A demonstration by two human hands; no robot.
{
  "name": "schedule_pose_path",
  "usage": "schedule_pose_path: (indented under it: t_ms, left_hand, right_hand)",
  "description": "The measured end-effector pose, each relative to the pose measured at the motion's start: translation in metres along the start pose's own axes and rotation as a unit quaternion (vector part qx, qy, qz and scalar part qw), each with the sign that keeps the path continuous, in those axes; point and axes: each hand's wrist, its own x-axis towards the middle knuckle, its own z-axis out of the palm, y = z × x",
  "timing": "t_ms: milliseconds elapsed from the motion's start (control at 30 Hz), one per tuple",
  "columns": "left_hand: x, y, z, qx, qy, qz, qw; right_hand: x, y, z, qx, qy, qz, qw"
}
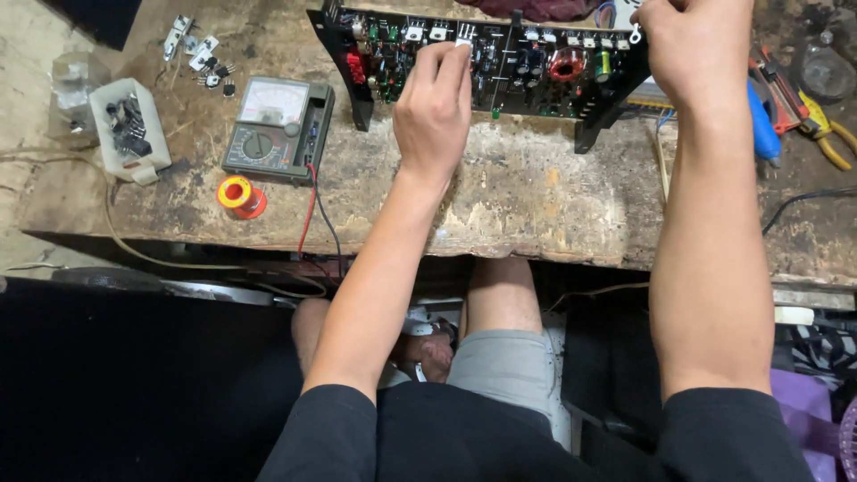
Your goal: Soldering components onto a printed circuit board at a repair workbench
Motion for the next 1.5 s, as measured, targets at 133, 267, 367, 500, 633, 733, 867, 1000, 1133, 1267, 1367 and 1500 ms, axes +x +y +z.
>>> schedule_pose_path:
  t_ms: [133,267,367,500,633,733,867,1000,1133,1267,1367,1500]
  left_hand:
    - [-0.001,0.002,0.0,0.011,0.004,0.006,1.0]
    - [-0.002,0.003,-0.001,0.002,0.003,-0.005,1.0]
    - [0.001,0.004,-0.001,0.015,0.003,0.001,1.0]
    - [0.004,0.008,-0.001,0.009,0.004,-0.004,1.0]
    - [0.002,0.006,0.002,0.008,0.0,-0.006,1.0]
    - [0.002,0.006,0.001,-0.004,0.006,0.005,1.0]
    - [0.001,0.003,-0.001,0.002,-0.002,0.004,1.0]
    - [0.0,0.002,-0.001,0.003,-0.002,0.007,1.0]
    - [0.002,0.004,-0.001,0.004,-0.005,0.015,1.0]
    - [0.0,0.0,-0.001,0.001,-0.01,0.017,1.0]
    - [-0.001,-0.001,-0.003,0.008,-0.014,0.023,1.0]
    - [0.0,-0.001,-0.004,0.011,-0.016,0.027,0.999]
  right_hand:
    - [-0.001,-0.001,0.0,-0.007,-0.008,0.047,0.999]
    - [-0.003,-0.006,-0.001,-0.003,-0.014,0.059,0.998]
    - [-0.002,-0.007,-0.001,-0.024,-0.013,0.072,0.997]
    - [-0.002,-0.008,-0.001,-0.043,-0.021,0.098,0.994]
    - [-0.003,-0.033,-0.006,-0.049,-0.039,0.137,0.989]
    - [-0.003,-0.014,-0.001,-0.063,-0.029,0.124,0.99]
    - [-0.002,-0.015,-0.001,-0.055,-0.026,0.119,0.991]
    - [-0.003,-0.024,-0.003,-0.062,-0.032,0.126,0.99]
    - [-0.003,-0.027,-0.004,-0.058,-0.032,0.134,0.989]
    - [-0.002,-0.02,-0.003,-0.07,-0.025,0.111,0.991]
    - [-0.002,-0.023,-0.003,-0.064,-0.035,0.141,0.987]
    - [-0.002,-0.022,-0.002,-0.063,-0.032,0.132,0.989]
